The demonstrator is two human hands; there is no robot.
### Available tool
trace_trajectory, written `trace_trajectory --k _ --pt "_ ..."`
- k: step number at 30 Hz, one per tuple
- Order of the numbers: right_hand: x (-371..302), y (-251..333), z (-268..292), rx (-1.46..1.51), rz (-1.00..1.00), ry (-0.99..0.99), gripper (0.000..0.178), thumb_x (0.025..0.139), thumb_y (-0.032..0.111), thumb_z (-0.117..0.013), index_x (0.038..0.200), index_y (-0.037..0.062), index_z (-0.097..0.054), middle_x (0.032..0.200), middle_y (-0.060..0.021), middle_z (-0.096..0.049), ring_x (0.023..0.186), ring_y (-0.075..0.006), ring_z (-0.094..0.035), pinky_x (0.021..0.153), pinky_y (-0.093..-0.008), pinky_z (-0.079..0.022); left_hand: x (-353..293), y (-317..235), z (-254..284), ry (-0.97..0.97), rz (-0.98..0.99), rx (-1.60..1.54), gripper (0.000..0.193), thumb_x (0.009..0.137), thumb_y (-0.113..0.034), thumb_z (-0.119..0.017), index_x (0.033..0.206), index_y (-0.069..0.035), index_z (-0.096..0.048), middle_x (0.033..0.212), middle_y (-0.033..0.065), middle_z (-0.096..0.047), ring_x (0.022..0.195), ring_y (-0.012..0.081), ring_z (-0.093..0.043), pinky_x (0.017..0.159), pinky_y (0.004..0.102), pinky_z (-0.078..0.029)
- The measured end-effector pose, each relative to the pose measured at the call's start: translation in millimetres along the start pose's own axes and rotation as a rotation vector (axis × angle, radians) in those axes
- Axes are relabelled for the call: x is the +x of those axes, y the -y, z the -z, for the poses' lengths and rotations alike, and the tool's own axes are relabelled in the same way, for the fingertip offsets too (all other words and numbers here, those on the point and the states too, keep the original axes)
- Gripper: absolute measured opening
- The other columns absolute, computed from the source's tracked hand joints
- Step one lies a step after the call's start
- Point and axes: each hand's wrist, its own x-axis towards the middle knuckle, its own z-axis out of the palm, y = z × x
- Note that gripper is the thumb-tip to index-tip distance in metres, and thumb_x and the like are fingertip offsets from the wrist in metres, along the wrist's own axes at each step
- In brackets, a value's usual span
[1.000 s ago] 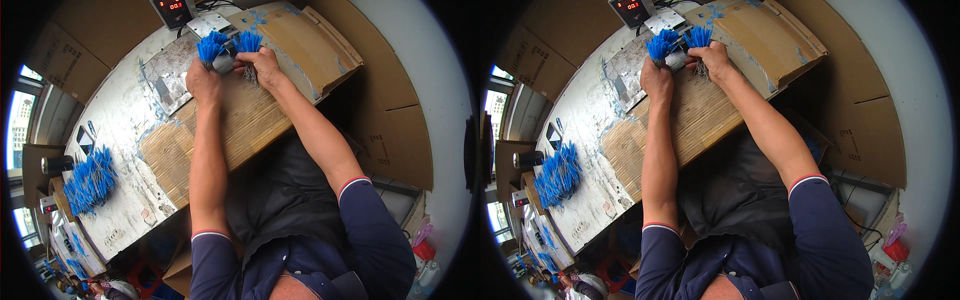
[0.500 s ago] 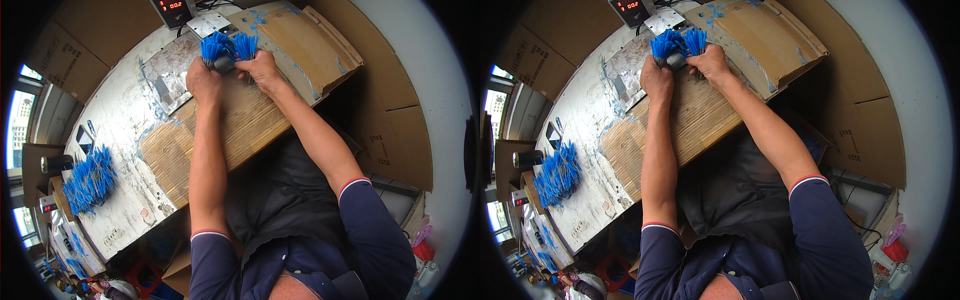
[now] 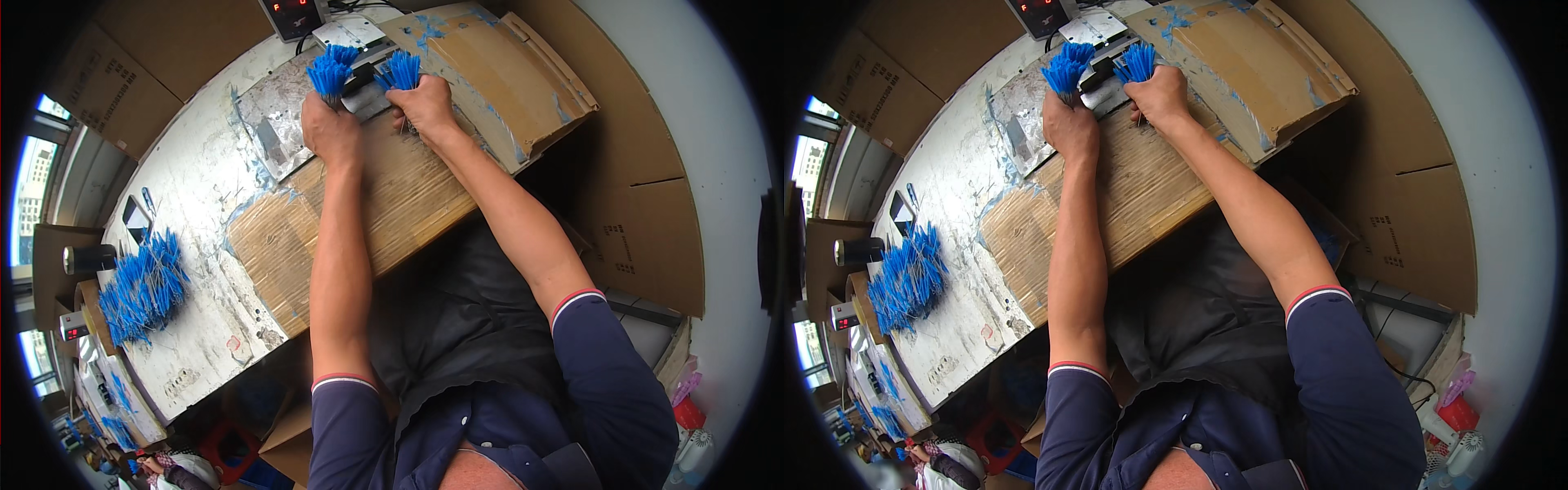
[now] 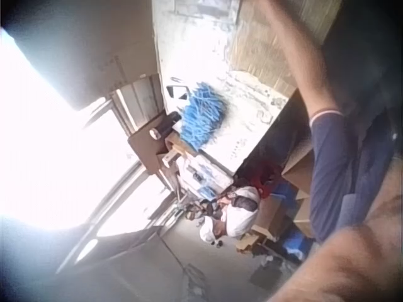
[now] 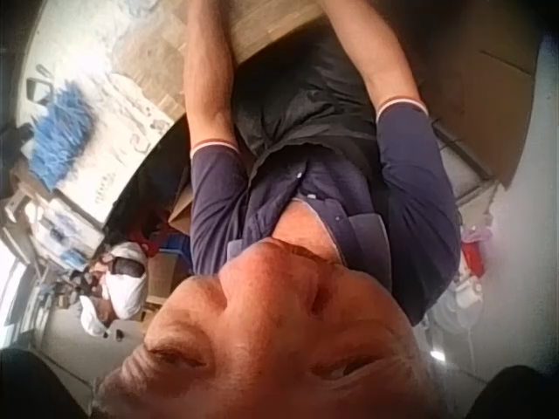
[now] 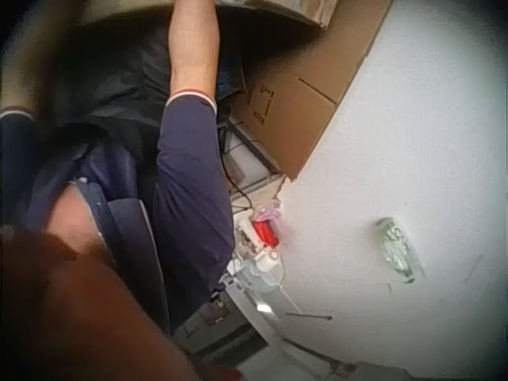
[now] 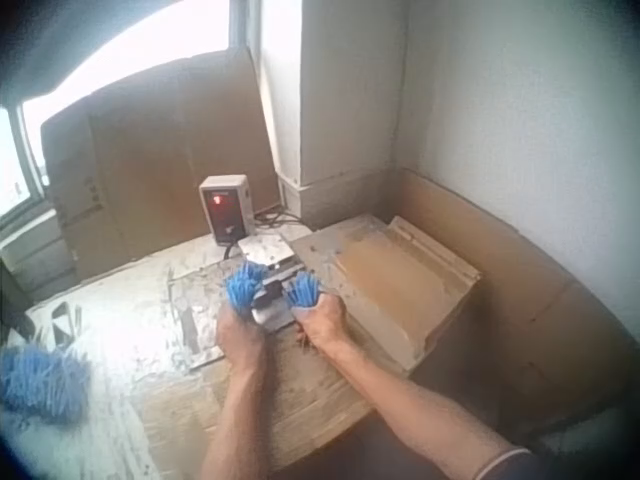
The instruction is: Bundling blue bristles and securing them into metal holders using a mechanical press.
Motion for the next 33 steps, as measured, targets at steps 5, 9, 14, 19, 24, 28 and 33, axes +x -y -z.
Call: trace_trajectory --k 5,9,14,19,24,28,33 --pt "4 -1 -9 -0.019 0.021 -0.059 0.015 0.079 0.005 -0.074 0.078 -0.0053 -0.063 0.065 -0.0114 -0.065 0.048 -0.0186 -0.064 0.041 -0.0320 -0.054 0 -2 0 0.035 0.042 -0.025 0.009 0.085 -0.006 -0.064 0.091 -0.002 -0.058 0.090 0.0193 -0.063 0.090 0.0415 -0.061 0.078 0.0504 -0.046" --pt "5 -1 -15 -0.052 0.049 -0.112 0.017 0.079 0.006 -0.073 0.075 -0.0068 -0.063 0.061 -0.0130 -0.066 0.048 -0.0223 -0.068 0.042 -0.0336 -0.055 0 1 0 0.012 0.024 -0.046 0.009 0.082 -0.002 -0.063 0.091 -0.002 -0.058 0.090 0.0191 -0.063 0.090 0.0412 -0.061 0.079 0.0503 -0.046" --pt "2 -1 -21 -0.043 0.062 -0.142 0.018 0.080 0.006 -0.073 0.075 -0.0077 -0.063 0.061 -0.0134 -0.066 0.047 -0.0231 -0.068 0.042 -0.0338 -0.055 0 7 -1 0.009 0.012 -0.031 0.015 0.086 -0.012 -0.070 0.096 -0.004 -0.062 0.092 0.0189 -0.068 0.087 0.0414 -0.065 0.076 0.0493 -0.048" --pt "7 -3 -25 -0.046 0.096 -0.178 0.018 0.080 0.007 -0.073 0.076 -0.0086 -0.064 0.060 -0.0132 -0.066 0.047 -0.0237 -0.068 0.042 -0.0343 -0.055 2 5 -2 -0.033 -0.059 -0.018 0.013 0.082 -0.006 -0.066 0.093 -0.003 -0.060 0.092 0.0188 -0.065 0.091 0.0408 -0.062 0.078 0.0505 -0.046" --pt "7 1 -27 0.114 0.009 -0.153 0.012 0.078 0.003 -0.072 0.075 -0.0069 -0.065 0.064 -0.0136 -0.066 0.048 -0.0219 -0.066 0.042 -0.0345 -0.055 1 3 -1 0.005 -0.059 -0.036 0.011 0.078 -0.001 -0.062 0.087 -0.003 -0.058 0.087 0.0184 -0.064 0.090 0.0399 -0.061 0.080 0.0518 -0.045" --pt "2 -2 -19 0.275 0.021 -0.100 0.006 0.077 -0.001 -0.070 0.076 -0.0050 -0.066 0.066 -0.0122 -0.065 0.050 -0.0199 -0.064 0.045 -0.0337 -0.056 0 3 -2 0.111 -0.050 0.013 0.013 0.085 -0.014 -0.066 0.093 -0.004 -0.062 0.084 0.0213 -0.068 0.082 0.0443 -0.065 0.073 0.0532 -0.048" --pt "-4 -3 -9 0.482 -0.025 -0.031 0.004 0.078 -0.005 -0.068 0.077 -0.0011 -0.066 0.068 -0.0096 -0.065 0.052 -0.0194 -0.064 0.045 -0.0327 -0.056 0 2 -1 0.130 -0.084 -0.013 0.011 0.084 -0.012 -0.064 0.091 -0.004 -0.062 0.083 0.0216 -0.068 0.082 0.0443 -0.066 0.073 0.0530 -0.048"
